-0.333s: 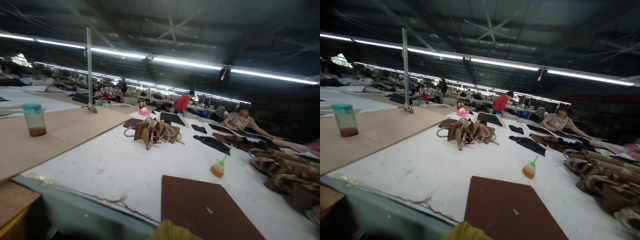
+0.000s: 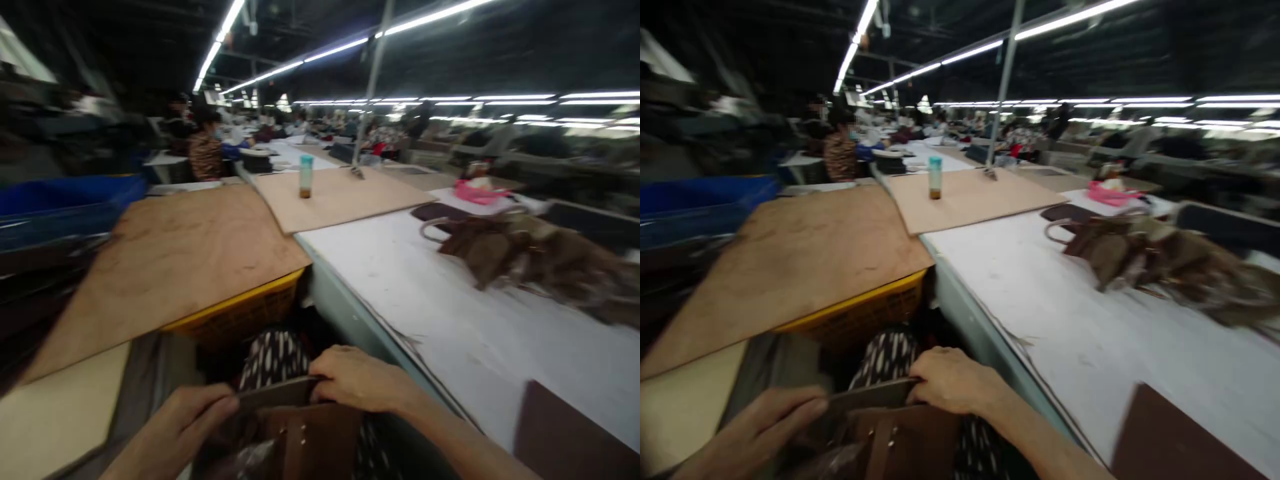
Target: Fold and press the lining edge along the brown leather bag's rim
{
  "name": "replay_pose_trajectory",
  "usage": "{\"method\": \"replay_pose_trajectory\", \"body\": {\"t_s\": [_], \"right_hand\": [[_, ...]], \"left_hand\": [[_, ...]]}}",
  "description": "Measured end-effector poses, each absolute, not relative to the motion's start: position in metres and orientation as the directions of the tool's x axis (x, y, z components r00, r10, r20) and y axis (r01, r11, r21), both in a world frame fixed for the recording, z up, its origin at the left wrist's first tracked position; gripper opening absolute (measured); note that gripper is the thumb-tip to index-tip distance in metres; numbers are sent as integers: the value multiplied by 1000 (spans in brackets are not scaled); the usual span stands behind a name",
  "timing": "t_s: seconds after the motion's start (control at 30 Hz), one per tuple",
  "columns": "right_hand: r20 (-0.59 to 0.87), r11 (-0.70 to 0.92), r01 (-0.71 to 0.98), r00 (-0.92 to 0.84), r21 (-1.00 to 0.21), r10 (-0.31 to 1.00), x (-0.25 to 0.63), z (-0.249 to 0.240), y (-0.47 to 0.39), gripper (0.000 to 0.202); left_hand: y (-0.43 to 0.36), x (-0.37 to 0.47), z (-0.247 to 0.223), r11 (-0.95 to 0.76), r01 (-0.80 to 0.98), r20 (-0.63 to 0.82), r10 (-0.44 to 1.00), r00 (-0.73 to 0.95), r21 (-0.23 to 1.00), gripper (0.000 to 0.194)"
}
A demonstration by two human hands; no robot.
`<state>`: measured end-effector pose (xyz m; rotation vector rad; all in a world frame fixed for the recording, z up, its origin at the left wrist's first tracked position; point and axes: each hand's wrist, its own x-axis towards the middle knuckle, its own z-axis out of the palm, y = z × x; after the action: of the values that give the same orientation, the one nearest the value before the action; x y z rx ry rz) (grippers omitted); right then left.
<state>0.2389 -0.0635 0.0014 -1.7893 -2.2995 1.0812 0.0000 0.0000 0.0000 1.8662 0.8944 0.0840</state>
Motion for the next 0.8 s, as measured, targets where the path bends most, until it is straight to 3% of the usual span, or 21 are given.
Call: {"method": "replay_pose_trajectory", "body": {"t_s": [0.13, 0.2, 0.47, 0.57, 0.63, 0.7, 0.73, 0.8], "right_hand": [[-330, 3, 797, -254, -604, 909, 224, 20, -52, 14], [-316, 6, 734, -299, -679, 900, 206, 32, -46, 18], [-269, 5, 619, -348, -785, 898, 175, 29, -37, 8], [-209, -39, 414, -375, -910, 903, 196, 29, -41, 16], [-228, -151, 276, -271, -949, 935, 219, 27, -47, 19], [-253, -245, 130, -46, -961, 966, 245, 19, -53, 28], [-215, -221, 68, 87, -973, 973, 257, 13, -56, 29], [-170, -177, -2, 286, -984, 943, 275, -1, -62, 25]], "left_hand": [[-2, -10, 18, -266, 612, -304, 680, 667, 745, 37], [3, -1, 32, -276, 613, -305, 675, 672, 741, 32], [-1, 17, 67, -593, 526, -127, 582, 803, 610, 22], [-11, 4, 85, -693, 504, 153, 653, 742, 515, 20], [-13, -12, 94, -739, 492, 425, 669, 609, 460, 22], [-10, -29, 92, -683, 540, 564, 723, 400, 492, 22], [-6, -36, 86, -602, 569, 542, 786, 298, 560, 22], [3, -46, 62, -385, 557, 324, 923, 209, 736, 26]]}}
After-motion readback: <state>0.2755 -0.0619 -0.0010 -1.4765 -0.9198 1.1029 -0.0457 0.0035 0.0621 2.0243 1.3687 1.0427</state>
